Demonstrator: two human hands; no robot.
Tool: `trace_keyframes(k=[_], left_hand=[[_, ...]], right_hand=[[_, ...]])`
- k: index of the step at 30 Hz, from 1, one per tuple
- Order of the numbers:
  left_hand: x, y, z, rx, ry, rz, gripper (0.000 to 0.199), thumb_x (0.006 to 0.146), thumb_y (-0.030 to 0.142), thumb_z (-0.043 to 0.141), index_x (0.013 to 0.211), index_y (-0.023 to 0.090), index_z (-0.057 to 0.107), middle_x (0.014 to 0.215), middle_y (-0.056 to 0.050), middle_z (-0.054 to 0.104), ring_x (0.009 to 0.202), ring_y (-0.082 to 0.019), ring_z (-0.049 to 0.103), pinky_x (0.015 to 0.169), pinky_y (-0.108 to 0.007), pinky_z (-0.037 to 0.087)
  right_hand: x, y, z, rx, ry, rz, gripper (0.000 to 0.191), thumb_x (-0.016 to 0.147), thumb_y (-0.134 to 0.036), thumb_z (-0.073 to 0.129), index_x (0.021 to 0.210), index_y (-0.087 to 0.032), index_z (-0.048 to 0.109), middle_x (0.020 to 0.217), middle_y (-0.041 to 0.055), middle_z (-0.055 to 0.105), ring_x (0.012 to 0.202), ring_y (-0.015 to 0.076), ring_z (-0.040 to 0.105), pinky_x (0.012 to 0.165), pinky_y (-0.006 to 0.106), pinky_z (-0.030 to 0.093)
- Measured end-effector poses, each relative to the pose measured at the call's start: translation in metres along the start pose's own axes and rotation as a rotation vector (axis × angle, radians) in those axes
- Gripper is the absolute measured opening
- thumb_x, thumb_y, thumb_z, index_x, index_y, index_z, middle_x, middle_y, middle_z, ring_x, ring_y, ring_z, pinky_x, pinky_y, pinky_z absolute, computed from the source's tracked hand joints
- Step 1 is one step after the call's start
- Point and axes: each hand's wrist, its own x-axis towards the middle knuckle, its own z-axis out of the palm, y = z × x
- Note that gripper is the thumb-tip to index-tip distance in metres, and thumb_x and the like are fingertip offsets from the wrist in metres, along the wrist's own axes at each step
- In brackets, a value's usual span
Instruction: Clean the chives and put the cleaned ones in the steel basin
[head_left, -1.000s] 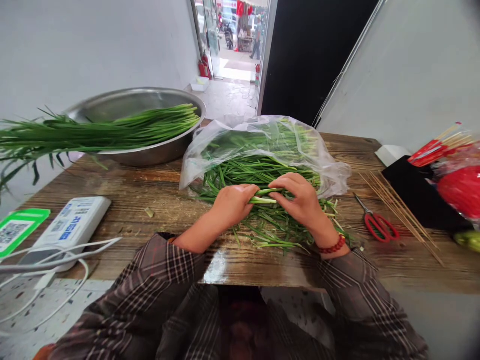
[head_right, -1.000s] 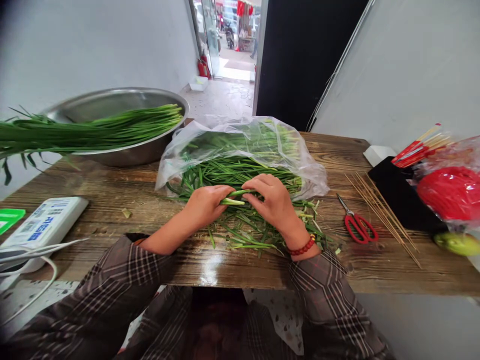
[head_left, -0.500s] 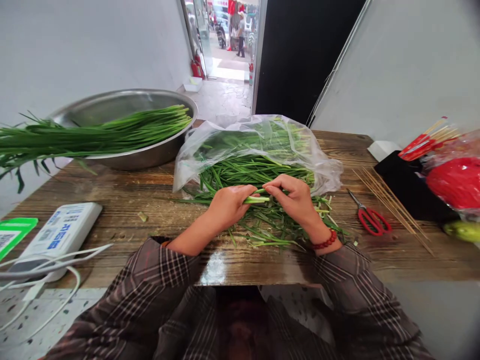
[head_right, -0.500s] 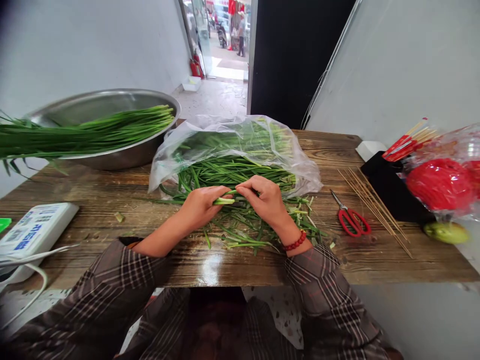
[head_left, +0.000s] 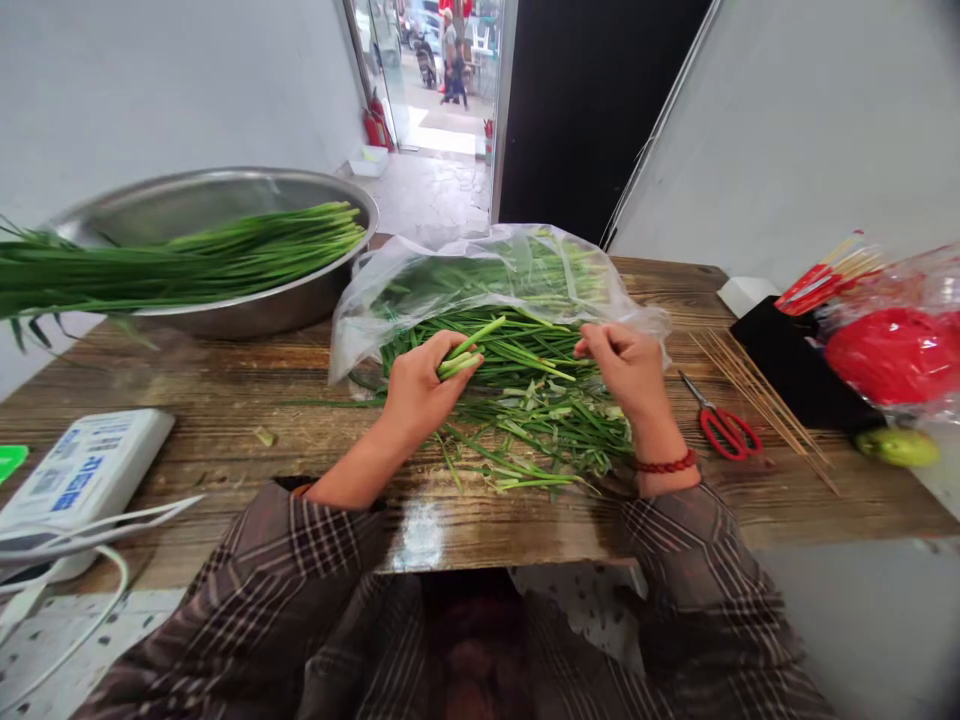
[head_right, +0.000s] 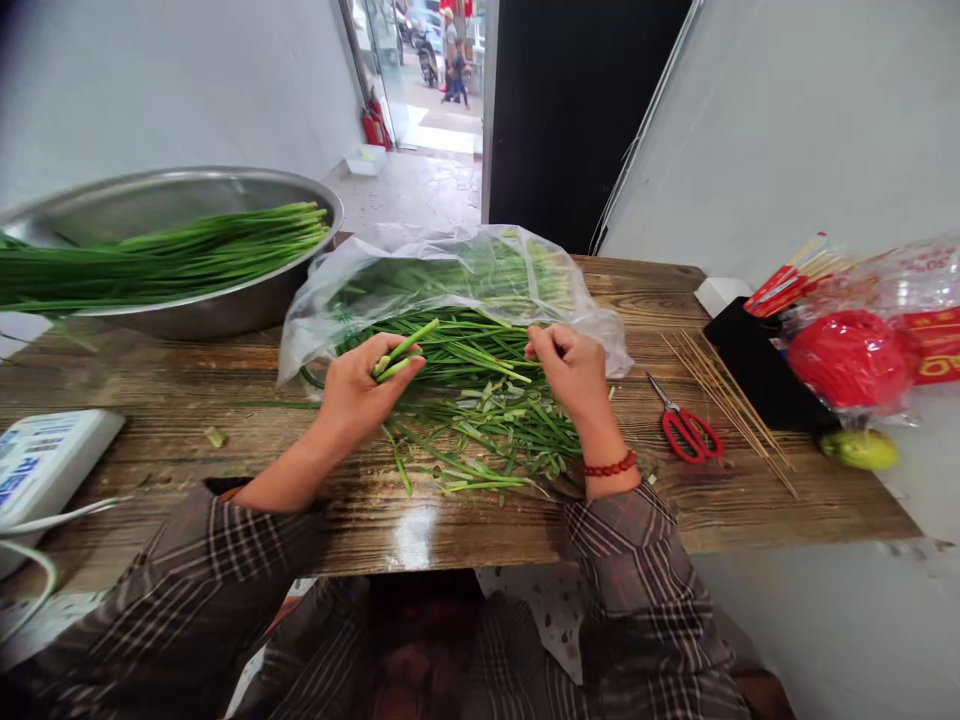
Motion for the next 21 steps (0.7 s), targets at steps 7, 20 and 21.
trace_keyframes(k=[7,20,21], left_hand=[[-0.0002,0.0015,-0.0007,-0.148,0.077,-0.094,0.033,0.094,0.042,0.044,0.076,0.018,0.059,0.056,0.003,0.050,0.056,-0.012,0.047,0.058,-0.025,0.037],[0.0003,0.0000,-0.0017,-0.185,0.084,-0.130,0.023,0.087,0.030,0.055,0.099,0.016,0.070,0.075,0.000,0.066,0.074,-0.014,0.061,0.070,-0.025,0.047],[0.0006,-0.0006,-0.0014,-0.194,0.077,-0.125,0.025,0.087,0.029,0.057,0.102,0.015,0.070,0.079,-0.001,0.068,0.077,-0.015,0.062,0.073,-0.025,0.048]], right_hand=[[-0.0012,-0.0004,-0.0004,-0.336,-0.267,-0.203,0.020,0.088,-0.034,0.059,0.076,-0.020,0.067,0.077,0.0038,0.066,0.072,0.0164,0.058,0.068,0.031,0.043],[-0.0018,-0.0029,-0.0041,-0.070,-0.315,-0.271,0.010,0.085,-0.030,0.066,0.083,-0.022,0.072,0.085,0.0040,0.071,0.081,0.0183,0.065,0.076,0.034,0.049],[-0.0019,-0.0049,-0.0043,-0.019,-0.313,-0.280,0.009,0.085,-0.030,0.067,0.084,-0.023,0.073,0.085,0.0037,0.071,0.081,0.0183,0.065,0.076,0.034,0.050]])
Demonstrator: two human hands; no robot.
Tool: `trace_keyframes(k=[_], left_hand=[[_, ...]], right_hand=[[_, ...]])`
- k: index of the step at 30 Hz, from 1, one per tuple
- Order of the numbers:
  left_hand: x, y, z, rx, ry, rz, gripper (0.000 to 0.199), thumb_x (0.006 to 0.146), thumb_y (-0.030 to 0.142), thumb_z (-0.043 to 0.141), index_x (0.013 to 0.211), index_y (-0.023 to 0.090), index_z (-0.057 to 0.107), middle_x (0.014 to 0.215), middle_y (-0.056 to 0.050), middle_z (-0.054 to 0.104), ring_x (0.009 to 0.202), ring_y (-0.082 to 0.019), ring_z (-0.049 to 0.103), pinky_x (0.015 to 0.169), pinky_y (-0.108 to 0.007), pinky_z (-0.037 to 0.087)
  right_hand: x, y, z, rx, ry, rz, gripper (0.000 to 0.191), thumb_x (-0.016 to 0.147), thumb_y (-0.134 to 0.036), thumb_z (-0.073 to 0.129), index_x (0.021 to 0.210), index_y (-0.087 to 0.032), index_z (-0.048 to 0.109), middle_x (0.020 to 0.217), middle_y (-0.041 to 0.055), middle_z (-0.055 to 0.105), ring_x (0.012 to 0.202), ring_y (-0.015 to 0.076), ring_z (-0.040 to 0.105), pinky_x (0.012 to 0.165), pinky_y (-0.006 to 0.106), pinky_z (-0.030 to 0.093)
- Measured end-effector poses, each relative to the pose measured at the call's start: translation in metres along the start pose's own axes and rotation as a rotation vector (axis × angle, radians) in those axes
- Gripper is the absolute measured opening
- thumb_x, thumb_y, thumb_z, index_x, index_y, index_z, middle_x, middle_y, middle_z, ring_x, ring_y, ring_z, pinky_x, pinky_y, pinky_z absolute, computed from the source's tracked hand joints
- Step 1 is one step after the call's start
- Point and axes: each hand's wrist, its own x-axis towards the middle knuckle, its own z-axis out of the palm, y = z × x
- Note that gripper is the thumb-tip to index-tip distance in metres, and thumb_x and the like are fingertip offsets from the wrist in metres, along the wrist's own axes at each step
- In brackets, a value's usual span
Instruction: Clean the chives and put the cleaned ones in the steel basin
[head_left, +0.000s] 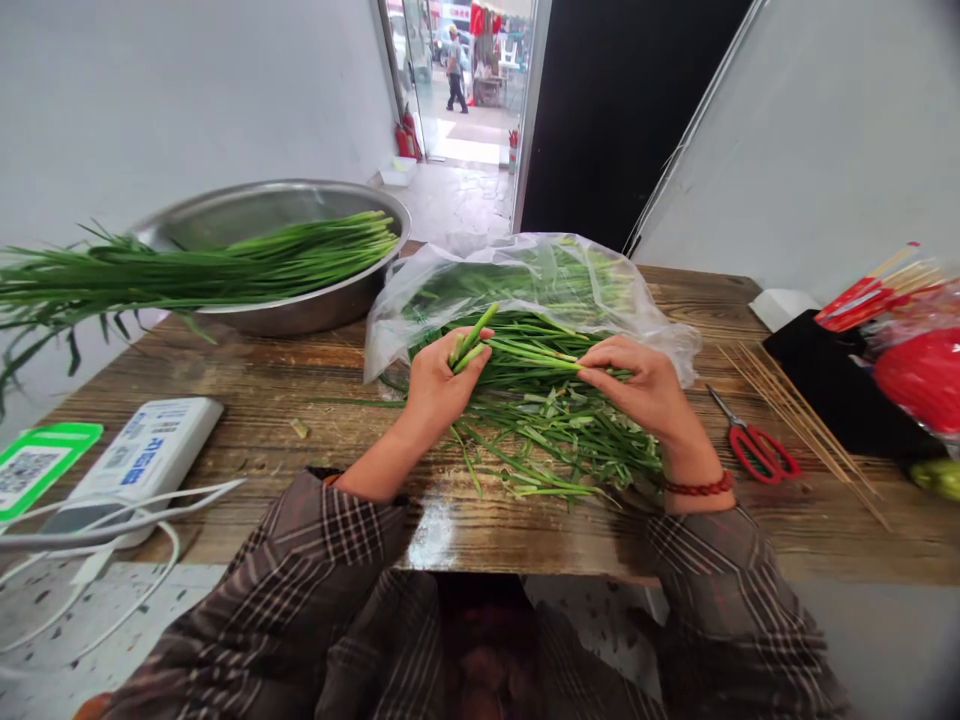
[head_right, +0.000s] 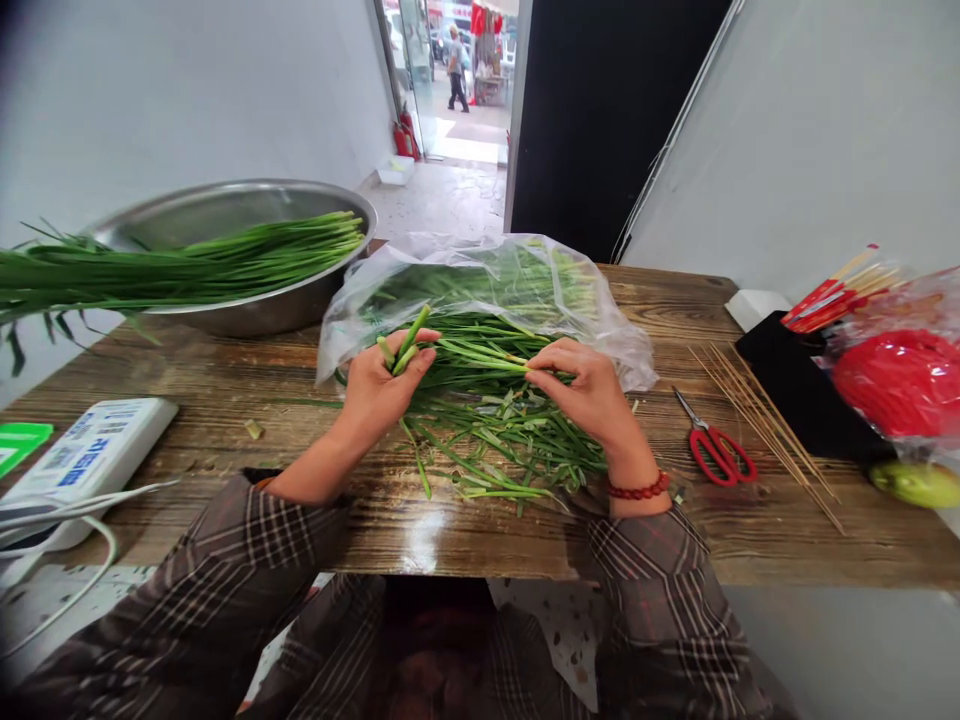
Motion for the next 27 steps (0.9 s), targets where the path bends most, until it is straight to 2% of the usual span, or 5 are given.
trace_keyframes(k=[5,8,11,18,27], left_hand=[[0.001,-0.008,0.005,-0.009,-0.092,0.060,0.022,0.080,0.027,0.066,0.099,0.016,0.073,0.092,-0.004,0.072,0.087,-0.018,0.065,0.081,-0.029,0.048],[0.002,-0.013,0.007,0.060,-0.110,0.067,0.013,0.081,0.028,0.065,0.079,0.016,0.071,0.079,-0.003,0.069,0.077,-0.017,0.063,0.073,-0.028,0.045],[0.002,-0.014,0.007,0.117,-0.138,0.073,0.021,0.084,0.028,0.062,0.066,0.016,0.065,0.069,-0.001,0.062,0.069,-0.015,0.058,0.067,-0.026,0.041],[0.002,-0.013,0.008,0.159,-0.237,0.074,0.025,0.085,0.027,0.059,0.062,0.016,0.058,0.065,0.001,0.058,0.065,-0.013,0.053,0.063,-0.025,0.036],[-0.001,-0.009,0.012,0.150,-0.293,0.120,0.028,0.085,0.029,0.056,0.060,0.017,0.055,0.062,0.002,0.053,0.061,-0.012,0.049,0.059,-0.024,0.033]], right_hand=[[0.000,-0.006,-0.001,0.097,0.019,-0.017,0.007,0.084,-0.028,0.068,0.085,-0.024,0.074,0.086,0.0031,0.072,0.084,0.0180,0.066,0.078,0.035,0.051],[0.000,-0.004,-0.001,0.104,0.017,0.011,0.008,0.085,-0.029,0.067,0.084,-0.024,0.073,0.086,0.0026,0.072,0.084,0.0175,0.066,0.078,0.034,0.051],[0.000,-0.001,0.002,0.019,0.013,0.035,0.013,0.088,-0.031,0.063,0.086,-0.023,0.073,0.087,0.0032,0.073,0.084,0.0180,0.067,0.078,0.034,0.052],[0.001,-0.017,0.013,-0.279,0.283,-0.162,0.018,0.088,-0.030,0.064,0.104,-0.026,0.071,0.104,0.0052,0.071,0.101,0.0214,0.063,0.093,0.041,0.046],[-0.002,-0.026,0.035,-0.405,0.078,-0.163,0.013,0.090,-0.034,0.061,0.098,-0.028,0.070,0.101,0.0043,0.070,0.098,0.0232,0.058,0.088,0.041,0.038]])
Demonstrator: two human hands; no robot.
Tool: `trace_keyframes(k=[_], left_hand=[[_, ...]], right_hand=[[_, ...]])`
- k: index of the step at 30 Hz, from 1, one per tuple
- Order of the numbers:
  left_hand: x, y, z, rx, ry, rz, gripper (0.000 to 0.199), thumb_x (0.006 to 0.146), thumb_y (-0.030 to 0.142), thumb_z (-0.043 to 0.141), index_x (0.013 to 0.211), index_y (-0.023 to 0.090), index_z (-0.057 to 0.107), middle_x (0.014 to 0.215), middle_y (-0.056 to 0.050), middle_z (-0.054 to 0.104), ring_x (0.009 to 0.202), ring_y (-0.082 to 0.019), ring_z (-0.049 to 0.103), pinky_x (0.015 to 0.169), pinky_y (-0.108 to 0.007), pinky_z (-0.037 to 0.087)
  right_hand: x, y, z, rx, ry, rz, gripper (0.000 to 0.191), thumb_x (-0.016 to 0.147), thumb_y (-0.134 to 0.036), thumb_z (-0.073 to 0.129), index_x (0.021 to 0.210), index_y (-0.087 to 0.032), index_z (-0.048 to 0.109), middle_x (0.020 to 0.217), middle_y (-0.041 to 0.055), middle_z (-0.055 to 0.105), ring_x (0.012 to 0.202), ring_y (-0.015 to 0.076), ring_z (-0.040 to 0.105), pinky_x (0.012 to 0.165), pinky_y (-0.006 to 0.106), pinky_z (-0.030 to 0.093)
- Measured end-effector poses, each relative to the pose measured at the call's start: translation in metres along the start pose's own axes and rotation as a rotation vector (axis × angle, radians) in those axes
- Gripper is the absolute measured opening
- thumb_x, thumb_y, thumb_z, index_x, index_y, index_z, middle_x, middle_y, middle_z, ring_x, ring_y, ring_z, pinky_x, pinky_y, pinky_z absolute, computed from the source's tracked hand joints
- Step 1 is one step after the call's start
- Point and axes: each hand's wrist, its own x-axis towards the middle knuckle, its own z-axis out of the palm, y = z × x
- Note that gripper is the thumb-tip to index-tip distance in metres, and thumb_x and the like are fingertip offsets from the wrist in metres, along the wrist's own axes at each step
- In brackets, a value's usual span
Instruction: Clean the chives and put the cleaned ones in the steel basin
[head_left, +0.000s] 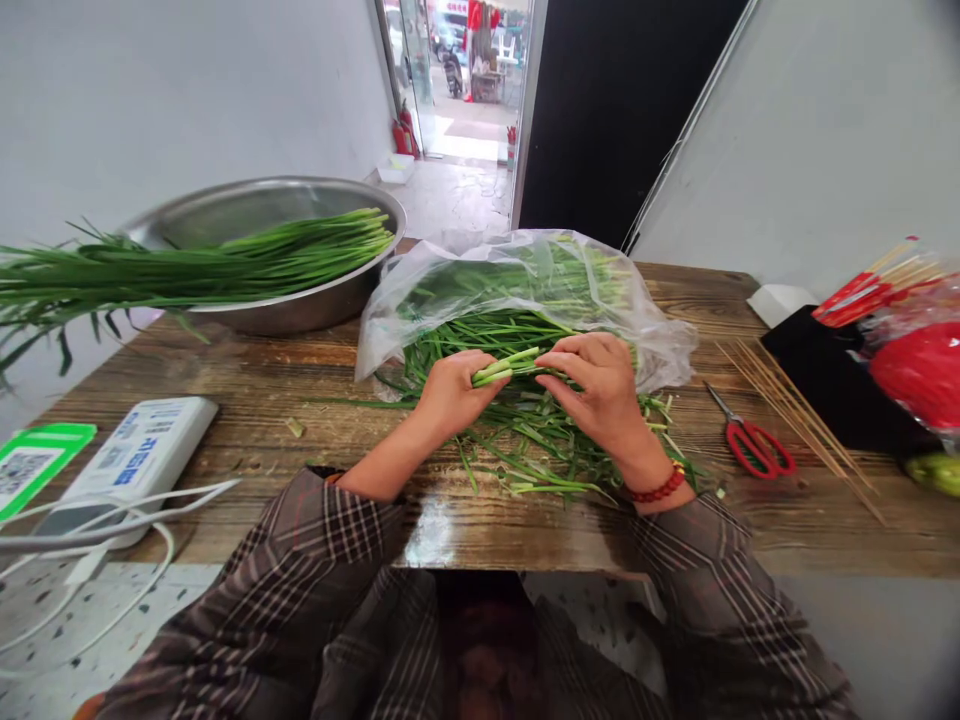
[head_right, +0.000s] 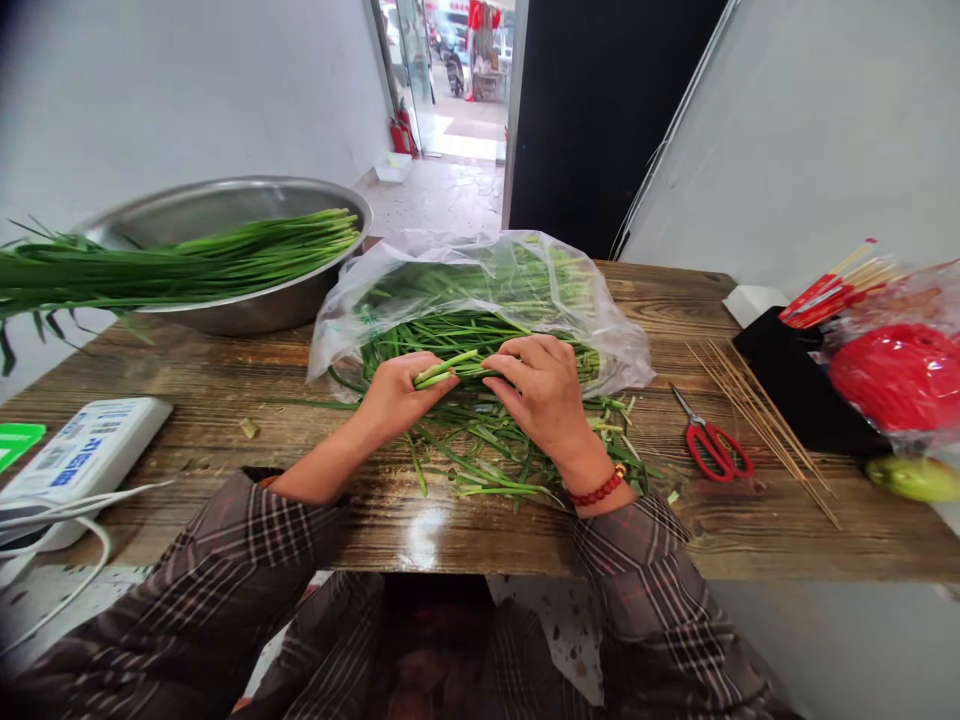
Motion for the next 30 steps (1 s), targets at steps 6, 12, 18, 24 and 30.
trace_keyframes(k=[6,12,18,24,30], left_hand=[[0.000,0.000,0.000,-0.006,-0.010,-0.001,0.028,0.085,0.029,0.057,0.060,0.016,0.056,0.062,0.001,0.055,0.062,-0.012,0.050,0.060,-0.024,0.034],[0.001,-0.004,-0.004,-0.001,0.131,-0.066,0.023,0.084,0.030,0.058,0.065,0.017,0.060,0.065,0.001,0.059,0.066,-0.014,0.054,0.064,-0.025,0.038],[0.000,-0.009,-0.005,0.050,0.284,-0.004,0.018,0.084,0.027,0.058,0.070,0.017,0.063,0.072,-0.002,0.063,0.070,-0.016,0.057,0.067,-0.027,0.042],[-0.004,-0.006,-0.005,0.134,0.240,0.107,0.014,0.086,0.023,0.055,0.079,0.018,0.066,0.073,-0.003,0.062,0.070,-0.016,0.056,0.064,-0.027,0.041],[-0.010,-0.008,0.003,0.225,0.148,0.188,0.020,0.083,0.018,0.054,0.094,0.019,0.070,0.077,-0.004,0.063,0.068,-0.015,0.056,0.061,-0.025,0.041]], right_hand=[[0.004,-0.002,-0.005,0.277,0.106,0.155,0.012,0.090,-0.029,0.058,0.082,-0.025,0.067,0.089,0.0034,0.068,0.091,0.0200,0.060,0.086,0.038,0.045],[0.005,0.007,-0.030,0.568,0.129,0.217,0.021,0.091,-0.032,0.057,0.074,-0.024,0.066,0.080,0.0018,0.065,0.078,0.0164,0.060,0.074,0.033,0.049],[0.003,0.003,-0.019,0.505,-0.343,0.030,0.017,0.084,-0.025,0.066,0.067,-0.021,0.068,0.092,0.0042,0.067,0.087,0.0166,0.061,0.083,0.036,0.049],[-0.001,0.016,-0.005,0.557,-0.301,0.378,0.026,0.080,-0.037,0.070,0.099,-0.020,0.069,0.085,0.0023,0.066,0.064,0.0108,0.056,0.062,0.027,0.049],[0.000,0.026,0.006,0.859,0.146,0.670,0.028,0.080,-0.047,0.067,0.088,-0.020,0.068,0.075,0.0007,0.068,0.063,0.0111,0.063,0.053,0.022,0.049]])
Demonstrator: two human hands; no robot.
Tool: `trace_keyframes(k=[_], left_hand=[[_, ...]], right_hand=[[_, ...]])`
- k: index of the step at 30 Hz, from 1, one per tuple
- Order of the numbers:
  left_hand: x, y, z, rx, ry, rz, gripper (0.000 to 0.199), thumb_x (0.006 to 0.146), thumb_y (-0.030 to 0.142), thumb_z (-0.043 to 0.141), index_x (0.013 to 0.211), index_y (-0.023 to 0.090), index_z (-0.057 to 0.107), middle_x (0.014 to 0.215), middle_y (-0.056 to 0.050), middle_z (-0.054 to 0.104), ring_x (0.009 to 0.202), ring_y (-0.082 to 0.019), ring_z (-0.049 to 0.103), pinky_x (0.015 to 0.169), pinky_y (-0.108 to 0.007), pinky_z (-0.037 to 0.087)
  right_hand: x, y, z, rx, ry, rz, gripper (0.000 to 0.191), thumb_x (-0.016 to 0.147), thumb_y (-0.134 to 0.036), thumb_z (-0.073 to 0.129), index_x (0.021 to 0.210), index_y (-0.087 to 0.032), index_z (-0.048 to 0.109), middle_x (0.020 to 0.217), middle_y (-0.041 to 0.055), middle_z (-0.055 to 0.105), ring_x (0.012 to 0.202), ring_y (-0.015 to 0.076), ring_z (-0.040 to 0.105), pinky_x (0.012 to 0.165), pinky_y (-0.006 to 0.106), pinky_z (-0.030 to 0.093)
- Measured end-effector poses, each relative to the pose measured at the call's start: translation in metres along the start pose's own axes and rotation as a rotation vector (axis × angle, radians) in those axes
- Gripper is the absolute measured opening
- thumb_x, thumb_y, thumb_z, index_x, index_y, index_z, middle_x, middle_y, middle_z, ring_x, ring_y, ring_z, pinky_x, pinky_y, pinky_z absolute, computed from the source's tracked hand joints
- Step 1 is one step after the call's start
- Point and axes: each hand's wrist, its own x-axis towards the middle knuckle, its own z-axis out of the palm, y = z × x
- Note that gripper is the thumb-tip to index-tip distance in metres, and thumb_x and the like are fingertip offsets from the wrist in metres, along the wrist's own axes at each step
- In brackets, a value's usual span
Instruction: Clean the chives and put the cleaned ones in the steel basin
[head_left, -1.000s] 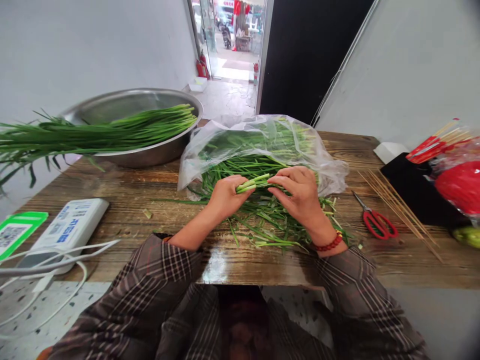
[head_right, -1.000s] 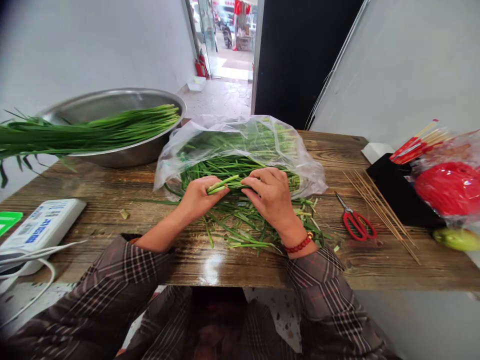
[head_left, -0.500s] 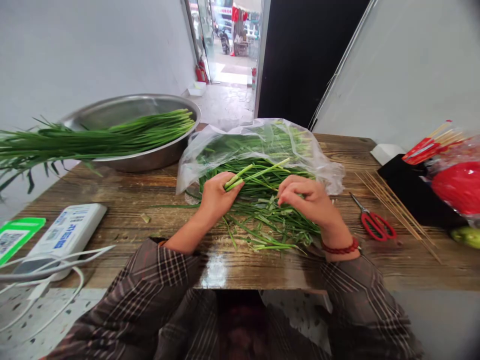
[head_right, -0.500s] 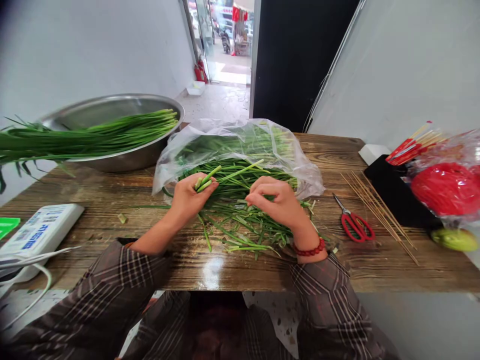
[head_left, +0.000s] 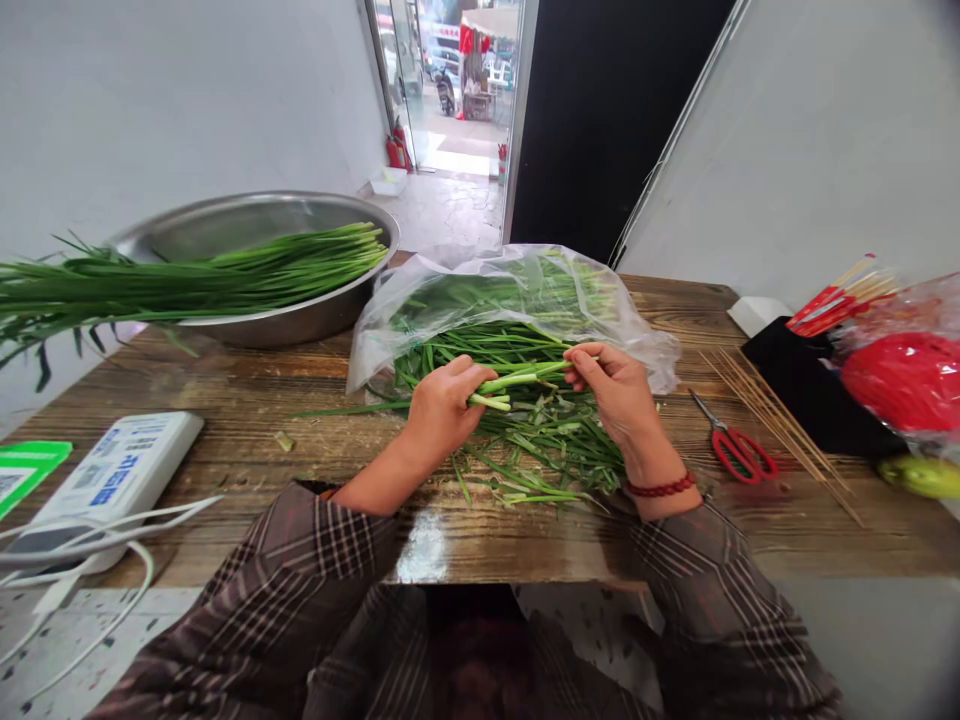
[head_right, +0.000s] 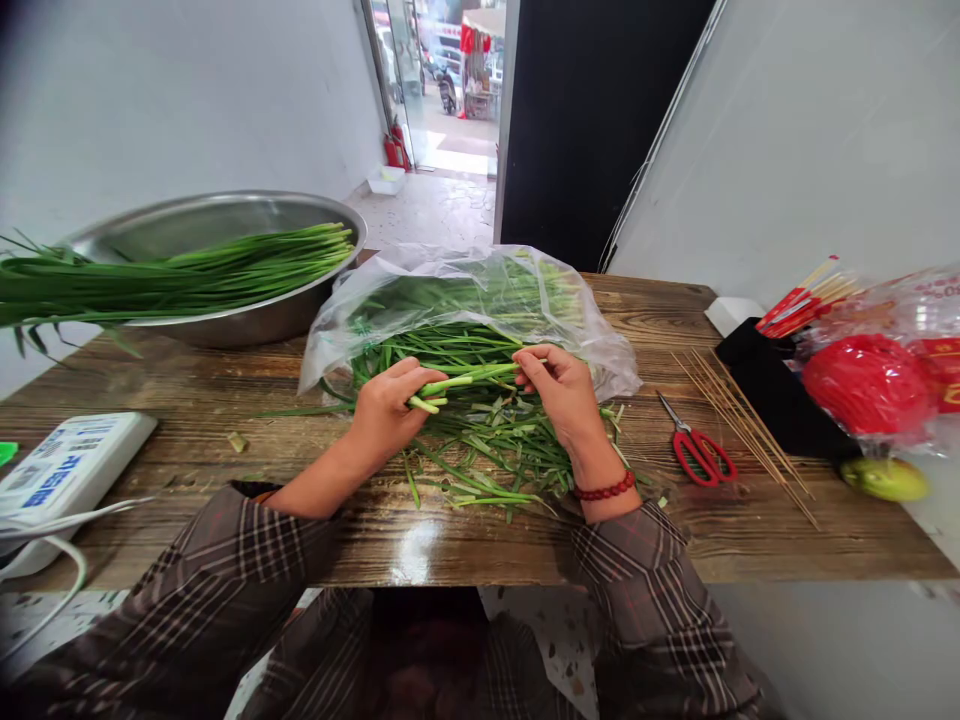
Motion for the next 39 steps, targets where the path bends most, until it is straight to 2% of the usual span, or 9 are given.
trace_keyframes(k=[6,9,12,17,20,23,28,33,39], left_hand=[[0.003,0.006,-0.004,-0.227,0.123,-0.031,0.027,0.092,0.029,0.053,0.112,0.018,0.067,0.106,-0.008,0.072,0.095,-0.018,0.065,0.085,-0.028,0.049],[0.006,0.016,-0.013,-0.255,0.224,-0.125,0.029,0.095,0.034,0.048,0.106,0.017,0.070,0.098,-0.007,0.072,0.090,-0.017,0.064,0.084,-0.028,0.049],[0.009,0.021,-0.017,-0.272,0.235,-0.130,0.030,0.096,0.034,0.046,0.106,0.018,0.070,0.094,-0.007,0.070,0.088,-0.016,0.062,0.082,-0.028,0.049],[0.007,0.018,-0.005,-0.359,-0.007,-0.010,0.027,0.093,0.027,0.051,0.111,0.019,0.068,0.104,-0.008,0.071,0.094,-0.019,0.065,0.084,-0.030,0.050],[0.004,0.014,0.003,-0.316,-0.205,0.005,0.023,0.088,0.019,0.053,0.104,0.020,0.069,0.097,-0.007,0.073,0.088,-0.019,0.067,0.078,-0.029,0.050],[0.004,0.012,0.005,-0.246,-0.271,-0.024,0.018,0.085,0.017,0.053,0.091,0.019,0.069,0.085,-0.004,0.072,0.079,-0.018,0.065,0.070,-0.026,0.046],[0.010,0.007,-0.004,-0.260,-0.107,-0.147,0.018,0.088,0.026,0.050,0.086,0.017,0.066,0.079,-0.002,0.068,0.074,-0.015,0.061,0.067,-0.024,0.043],[0.013,0.008,-0.011,-0.459,-0.004,-0.296,0.018,0.091,0.031,0.047,0.096,0.018,0.058,0.068,0.003,0.059,0.053,-0.010,0.052,0.057,-0.022,0.042],[0.014,0.008,-0.013,-0.402,0.074,-0.340,0.015,0.088,0.032,0.051,0.085,0.018,0.055,0.064,0.005,0.052,0.055,-0.010,0.048,0.059,-0.023,0.041]], right_hand=[[-0.003,-0.007,-0.001,-0.089,0.032,-0.116,0.021,0.079,-0.039,0.070,0.091,-0.022,0.070,0.080,0.0002,0.070,0.066,0.0124,0.065,0.063,0.027,0.056],[-0.007,-0.011,0.002,-0.162,-0.016,-0.163,0.021,0.083,-0.036,0.067,0.099,-0.023,0.068,0.081,-0.0001,0.069,0.065,0.0117,0.064,0.063,0.027,0.055],[-0.013,-0.013,0.008,-0.199,-0.060,-0.201,0.023,0.085,-0.035,0.064,0.105,-0.024,0.066,0.082,-0.0001,0.069,0.066,0.0119,0.065,0.062,0.026,0.054],[-0.026,-0.016,0.024,-0.320,-0.091,-0.337,0.024,0.089,-0.033,0.059,0.112,-0.026,0.065,0.091,0.0021,0.072,0.077,0.0149,0.068,0.071,0.030,0.057],[-0.032,-0.018,0.030,-0.415,-0.128,-0.412,0.025,0.092,-0.031,0.055,0.115,-0.028,0.064,0.094,0.0022,0.074,0.084,0.0165,0.070,0.078,0.032,0.057],[-0.029,-0.017,0.026,-0.371,-0.116,-0.365,0.027,0.096,-0.032,0.048,0.119,-0.028,0.062,0.091,0.0013,0.074,0.078,0.0144,0.070,0.075,0.030,0.057],[-0.010,-0.008,0.004,-0.277,0.117,-0.250,0.029,0.097,-0.037,0.046,0.116,-0.024,0.062,0.075,-0.0007,0.069,0.064,0.0128,0.065,0.063,0.027,0.053],[-0.003,-0.005,-0.007,-0.670,-0.071,-0.344,0.024,0.094,-0.036,0.052,0.086,-0.021,0.069,0.082,0.0048,0.071,0.077,0.0185,0.064,0.072,0.033,0.047],[-0.007,-0.003,-0.003,-1.055,-0.228,-0.391,0.015,0.087,-0.034,0.064,0.088,-0.021,0.068,0.088,0.0073,0.070,0.085,0.0238,0.059,0.075,0.036,0.042]])
